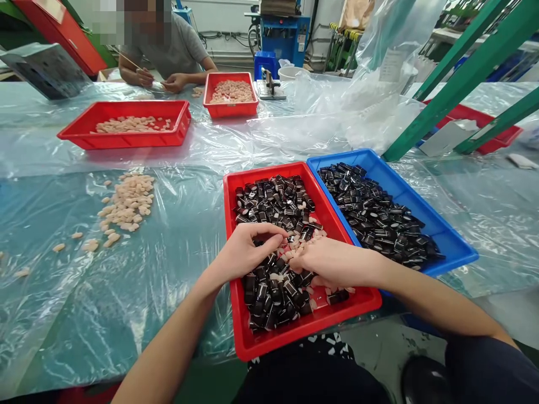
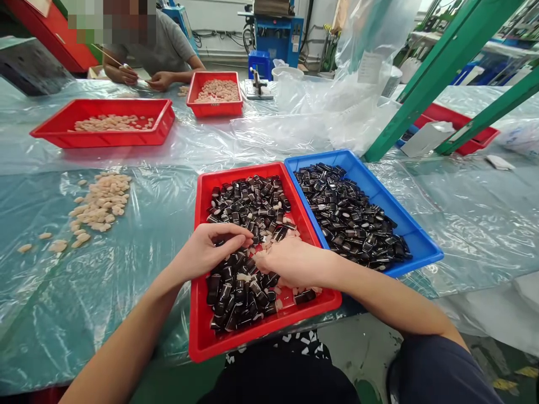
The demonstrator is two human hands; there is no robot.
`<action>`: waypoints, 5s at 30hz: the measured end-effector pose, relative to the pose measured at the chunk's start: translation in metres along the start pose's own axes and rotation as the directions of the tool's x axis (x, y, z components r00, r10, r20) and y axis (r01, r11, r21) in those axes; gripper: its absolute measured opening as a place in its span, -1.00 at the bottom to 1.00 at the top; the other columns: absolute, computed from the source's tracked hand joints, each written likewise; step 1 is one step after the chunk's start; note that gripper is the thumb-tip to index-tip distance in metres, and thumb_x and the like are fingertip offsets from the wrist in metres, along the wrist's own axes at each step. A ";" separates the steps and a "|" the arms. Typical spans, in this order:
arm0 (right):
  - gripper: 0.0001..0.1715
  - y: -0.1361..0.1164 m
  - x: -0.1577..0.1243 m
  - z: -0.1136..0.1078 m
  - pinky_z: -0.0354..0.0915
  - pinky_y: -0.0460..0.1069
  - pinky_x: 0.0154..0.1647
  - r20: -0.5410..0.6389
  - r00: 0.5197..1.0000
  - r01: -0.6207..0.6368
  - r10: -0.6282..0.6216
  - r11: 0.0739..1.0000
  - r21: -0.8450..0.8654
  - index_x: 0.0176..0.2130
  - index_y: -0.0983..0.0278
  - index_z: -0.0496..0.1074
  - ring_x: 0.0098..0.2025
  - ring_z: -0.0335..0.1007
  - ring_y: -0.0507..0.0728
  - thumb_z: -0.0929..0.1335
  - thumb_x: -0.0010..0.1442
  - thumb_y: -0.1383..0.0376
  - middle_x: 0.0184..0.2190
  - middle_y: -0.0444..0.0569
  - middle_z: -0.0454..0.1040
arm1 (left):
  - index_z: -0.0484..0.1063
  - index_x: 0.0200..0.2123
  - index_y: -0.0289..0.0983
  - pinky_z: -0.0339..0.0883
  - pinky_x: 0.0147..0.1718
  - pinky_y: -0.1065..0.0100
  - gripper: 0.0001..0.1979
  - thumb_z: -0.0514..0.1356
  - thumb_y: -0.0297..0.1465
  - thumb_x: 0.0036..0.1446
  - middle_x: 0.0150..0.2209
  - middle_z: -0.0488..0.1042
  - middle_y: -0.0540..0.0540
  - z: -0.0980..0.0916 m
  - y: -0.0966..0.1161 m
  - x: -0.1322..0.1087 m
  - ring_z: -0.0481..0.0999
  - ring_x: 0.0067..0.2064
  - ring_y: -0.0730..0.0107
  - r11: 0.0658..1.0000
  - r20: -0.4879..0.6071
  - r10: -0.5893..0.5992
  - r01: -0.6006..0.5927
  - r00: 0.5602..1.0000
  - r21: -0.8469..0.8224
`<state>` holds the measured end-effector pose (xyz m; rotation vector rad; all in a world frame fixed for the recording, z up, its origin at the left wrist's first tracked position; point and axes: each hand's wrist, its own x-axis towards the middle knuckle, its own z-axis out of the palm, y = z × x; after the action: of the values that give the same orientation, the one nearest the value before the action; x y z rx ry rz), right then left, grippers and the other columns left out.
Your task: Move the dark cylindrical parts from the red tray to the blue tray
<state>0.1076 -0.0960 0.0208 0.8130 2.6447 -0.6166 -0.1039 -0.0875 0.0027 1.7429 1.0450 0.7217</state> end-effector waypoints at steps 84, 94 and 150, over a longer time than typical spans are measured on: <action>-0.58 0.022 0.022 -0.006 0.16 -0.08 -0.46 -0.436 0.846 0.088 0.307 0.726 0.682 -0.12 0.31 0.51 -0.47 0.29 0.01 0.39 0.21 0.03 -0.49 -0.13 0.45 | 0.52 -0.14 -0.24 0.45 -0.27 0.35 -0.80 0.20 -0.46 0.15 -0.20 0.56 -0.07 0.009 -0.015 -0.004 0.54 -0.27 0.41 0.859 -0.191 0.374 -0.261 0.908 0.441; -0.60 0.028 0.016 -0.007 0.06 -0.06 -0.41 -0.485 0.873 0.126 0.044 0.942 0.311 -0.37 0.30 0.37 -0.47 0.24 0.04 0.20 0.40 0.13 -0.50 -0.10 0.38 | 0.52 -0.13 -0.25 0.43 -0.33 0.39 -0.81 0.20 -0.43 0.19 -0.19 0.55 -0.08 0.008 -0.012 -0.004 0.53 -0.30 0.43 0.877 -0.124 0.349 -0.277 0.929 0.393; -0.50 0.022 0.026 0.004 -0.02 -0.08 -0.48 -0.701 0.712 0.094 0.037 0.984 0.148 -0.42 0.28 0.26 -0.54 0.10 0.01 0.09 0.45 0.09 -0.54 -0.13 0.29 | 0.65 -0.37 -0.30 0.46 -0.48 0.47 -0.85 0.26 -0.49 -0.01 -0.52 0.60 -0.04 -0.006 -0.009 0.000 0.55 -0.50 0.44 0.954 -0.222 -0.013 -0.054 0.975 -0.294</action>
<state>0.1004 -0.0701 -0.0001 1.2718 3.3266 -0.6443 -0.1118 -0.0830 -0.0038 1.4373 1.0070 1.0505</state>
